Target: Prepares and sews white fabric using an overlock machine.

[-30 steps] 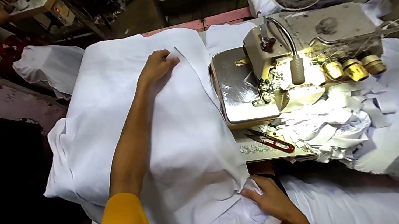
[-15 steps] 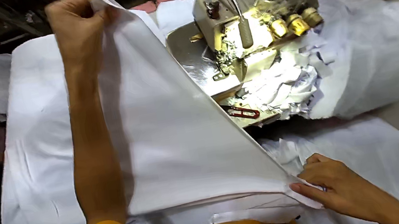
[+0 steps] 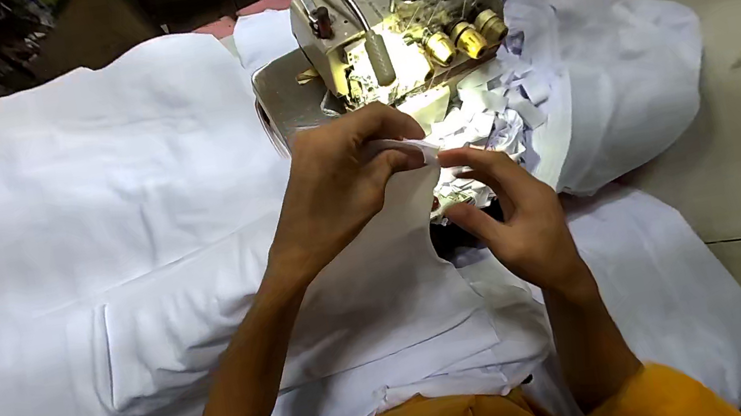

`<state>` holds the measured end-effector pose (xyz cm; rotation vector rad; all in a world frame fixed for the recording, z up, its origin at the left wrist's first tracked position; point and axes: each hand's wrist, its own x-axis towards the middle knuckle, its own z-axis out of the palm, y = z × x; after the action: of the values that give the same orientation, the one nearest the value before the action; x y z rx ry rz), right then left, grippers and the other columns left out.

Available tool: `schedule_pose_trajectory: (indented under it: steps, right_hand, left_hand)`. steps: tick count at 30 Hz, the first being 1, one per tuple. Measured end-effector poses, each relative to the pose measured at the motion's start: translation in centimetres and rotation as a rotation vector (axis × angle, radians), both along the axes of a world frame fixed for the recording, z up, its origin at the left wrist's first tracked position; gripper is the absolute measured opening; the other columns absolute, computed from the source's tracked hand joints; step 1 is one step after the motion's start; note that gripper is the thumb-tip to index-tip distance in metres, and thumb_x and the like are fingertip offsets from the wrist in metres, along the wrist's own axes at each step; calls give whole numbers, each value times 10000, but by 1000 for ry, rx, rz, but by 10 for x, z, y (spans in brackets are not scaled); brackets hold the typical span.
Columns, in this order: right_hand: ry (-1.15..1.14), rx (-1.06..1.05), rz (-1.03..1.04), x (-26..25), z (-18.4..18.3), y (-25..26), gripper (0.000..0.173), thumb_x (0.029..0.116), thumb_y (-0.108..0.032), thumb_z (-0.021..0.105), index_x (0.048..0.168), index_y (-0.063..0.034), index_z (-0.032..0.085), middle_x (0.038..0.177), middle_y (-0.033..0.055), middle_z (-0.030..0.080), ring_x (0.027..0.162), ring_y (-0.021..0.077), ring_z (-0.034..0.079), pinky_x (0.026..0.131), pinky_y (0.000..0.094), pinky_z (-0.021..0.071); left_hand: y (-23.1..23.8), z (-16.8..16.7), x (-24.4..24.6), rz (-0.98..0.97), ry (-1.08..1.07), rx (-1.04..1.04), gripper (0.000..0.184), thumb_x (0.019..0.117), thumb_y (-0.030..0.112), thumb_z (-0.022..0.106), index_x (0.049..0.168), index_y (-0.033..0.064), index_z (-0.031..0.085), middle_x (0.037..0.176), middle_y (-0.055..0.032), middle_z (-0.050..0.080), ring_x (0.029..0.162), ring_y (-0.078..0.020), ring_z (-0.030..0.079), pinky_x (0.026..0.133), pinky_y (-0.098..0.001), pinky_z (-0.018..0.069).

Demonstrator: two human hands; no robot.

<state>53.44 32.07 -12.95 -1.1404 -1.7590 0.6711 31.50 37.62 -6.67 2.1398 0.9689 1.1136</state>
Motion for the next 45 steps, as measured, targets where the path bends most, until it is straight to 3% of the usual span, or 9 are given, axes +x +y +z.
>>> schedule_pose_trajectory:
  steps: [6, 9, 13, 21, 27, 31, 35, 39, 45]
  right_hand:
    - [332, -45, 156, -37, 12, 48, 99, 935, -121, 737, 1007, -71, 691, 875, -20, 707, 763, 43, 683, 688, 211, 597]
    - [387, -29, 134, -28, 7, 49, 49, 952, -126, 725, 995, -103, 717, 882, -60, 714, 767, 37, 684, 721, 231, 612]
    - [412, 136, -7, 13, 6, 43, 85, 951, -71, 691, 964, -138, 742, 885, -111, 719, 789, 13, 669, 757, 218, 584]
    - [457, 40, -58, 20, -4, 38, 132, 1003, -34, 593, 958, -127, 674, 861, -152, 698, 787, -29, 664, 766, 170, 570]
    - [266, -120, -150, -31, -36, 77, 116, 966, -71, 642, 851, -60, 647, 709, -127, 583, 634, -64, 550, 642, 145, 500]
    - [272, -101, -99, -41, -32, 58, 52, 952, -84, 670, 901, -79, 665, 762, -130, 641, 699, -55, 613, 698, 174, 552]
    - [332, -73, -67, -42, -23, 41, 62, 927, -122, 751, 979, -106, 722, 857, -84, 722, 770, 11, 685, 743, 236, 609]
    - [352, -28, -31, -39, -17, 31, 83, 912, -80, 755, 992, -74, 733, 902, -33, 739, 819, 59, 711, 798, 271, 623]
    - [352, -27, -59, -31, -17, 29, 71, 922, -113, 756, 972, -69, 734, 869, -22, 730, 790, 59, 702, 759, 250, 613]
  left_hand:
    - [-3, -9, -10, 51, -3, -16, 198, 988, 100, 663, 1172, 25, 655, 790, -15, 641, 636, -49, 579, 584, -182, 497]
    - [-15, -22, -51, -45, 275, -77, 475, 927, 279, 738, 1322, 81, 564, 800, 2, 668, 643, -92, 630, 583, -298, 555]
    - [-58, -53, -159, 84, 656, -229, 247, 822, 370, 800, 957, 190, 699, 640, 5, 630, 567, -210, 631, 498, -494, 496]
    - [-150, -24, -327, 539, 545, -48, 249, 920, 260, 674, 911, 19, 738, 840, -117, 664, 833, -256, 624, 769, -487, 496]
    - [-110, -97, -377, 956, 517, -270, 197, 977, 157, 661, 1019, -31, 703, 932, -246, 684, 915, -431, 662, 842, -663, 490]
    - [-86, -71, -327, 928, 528, -110, 272, 989, 131, 616, 1201, -38, 647, 1190, -303, 623, 1144, -505, 578, 960, -691, 448]
    - [-47, -36, -182, 487, 282, 73, 267, 1046, 150, 503, 1194, -10, 657, 1207, -168, 668, 1150, -248, 643, 1014, -428, 522]
    - [-10, -35, -63, 9, 147, 110, 313, 1072, 188, 479, 1231, 6, 678, 1253, -112, 682, 1215, -204, 624, 1089, -390, 483]
    - [10, -39, 4, -46, 7, 72, 126, 997, 83, 630, 1006, 11, 733, 935, -68, 723, 849, -100, 692, 812, -264, 578]
